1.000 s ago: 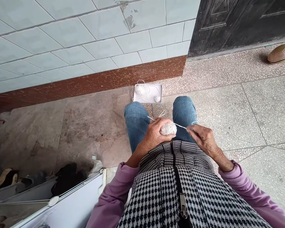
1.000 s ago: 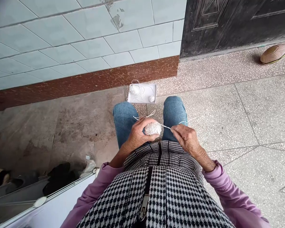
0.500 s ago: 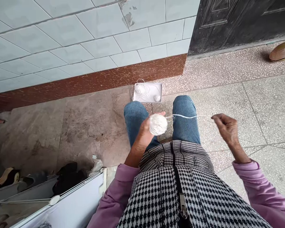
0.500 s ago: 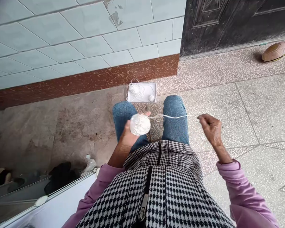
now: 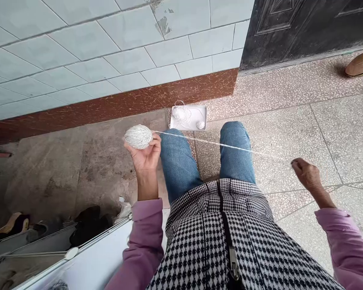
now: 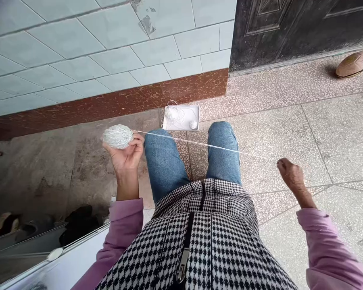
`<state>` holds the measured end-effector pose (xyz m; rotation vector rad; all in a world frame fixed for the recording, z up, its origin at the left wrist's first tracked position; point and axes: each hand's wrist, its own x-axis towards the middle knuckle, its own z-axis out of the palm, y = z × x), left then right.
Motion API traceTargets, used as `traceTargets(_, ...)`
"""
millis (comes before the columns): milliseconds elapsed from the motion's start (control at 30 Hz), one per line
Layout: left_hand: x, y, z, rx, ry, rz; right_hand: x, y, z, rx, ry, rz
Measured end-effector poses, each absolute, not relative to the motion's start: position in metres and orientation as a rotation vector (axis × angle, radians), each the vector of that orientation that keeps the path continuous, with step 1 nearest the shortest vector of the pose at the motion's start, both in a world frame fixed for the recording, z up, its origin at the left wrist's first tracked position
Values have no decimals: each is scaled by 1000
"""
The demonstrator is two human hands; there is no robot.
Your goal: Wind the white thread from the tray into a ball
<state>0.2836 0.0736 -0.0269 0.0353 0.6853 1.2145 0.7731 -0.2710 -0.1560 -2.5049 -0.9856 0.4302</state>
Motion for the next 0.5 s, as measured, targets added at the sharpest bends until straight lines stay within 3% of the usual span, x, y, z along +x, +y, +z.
traceTargets(333,244,116,-32,31,893,1353,759,-246,-159,-2232,-1160,675)
traceTargets(500,221,124,-28,50,990,1408,738,-245,-154,-2175,-1358,645)
